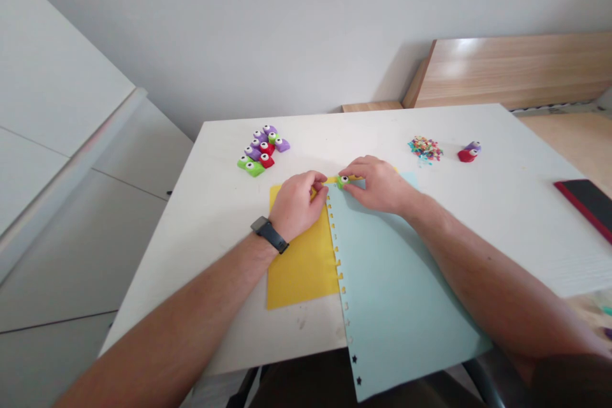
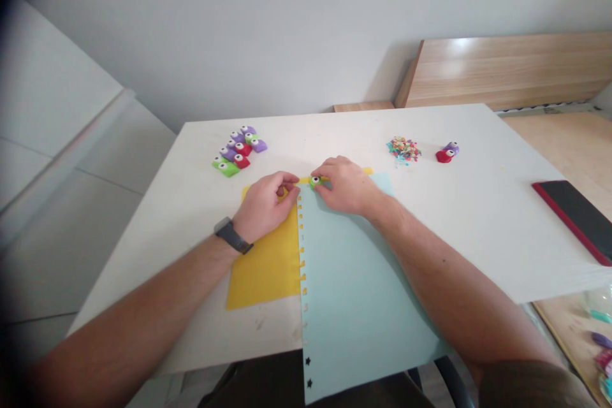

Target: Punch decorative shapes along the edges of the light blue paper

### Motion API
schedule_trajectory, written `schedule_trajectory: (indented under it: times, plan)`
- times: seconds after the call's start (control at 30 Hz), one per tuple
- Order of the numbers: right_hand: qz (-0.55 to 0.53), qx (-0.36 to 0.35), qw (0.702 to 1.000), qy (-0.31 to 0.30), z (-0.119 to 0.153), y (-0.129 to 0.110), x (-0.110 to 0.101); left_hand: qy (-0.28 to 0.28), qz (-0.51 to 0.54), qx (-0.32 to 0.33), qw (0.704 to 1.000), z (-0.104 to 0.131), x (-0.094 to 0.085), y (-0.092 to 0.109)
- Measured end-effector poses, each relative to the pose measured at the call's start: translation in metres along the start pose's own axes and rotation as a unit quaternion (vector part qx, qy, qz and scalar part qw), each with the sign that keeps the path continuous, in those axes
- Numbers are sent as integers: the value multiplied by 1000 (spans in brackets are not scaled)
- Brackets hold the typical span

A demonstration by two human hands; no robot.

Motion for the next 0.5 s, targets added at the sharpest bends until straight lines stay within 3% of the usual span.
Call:
schedule_trajectory:
  times: [0.27,0.5]
  plan:
    - [-11,-4,1000,12,0,-1,-5,38,18,-29,999,-8,-16,1]
    - [-8,-46,997,58,1,-9,-19,45,-13,1,999,-44,-21,13]
Point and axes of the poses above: each hand's wrist, its own z-axis away from the middle knuckle, its own x-axis out of the palm, y = z × x, the point moved 6 cm from there along -z, towards the middle knuckle, and after that the axes turned 9 degrees about x, right-handed, at the moved point
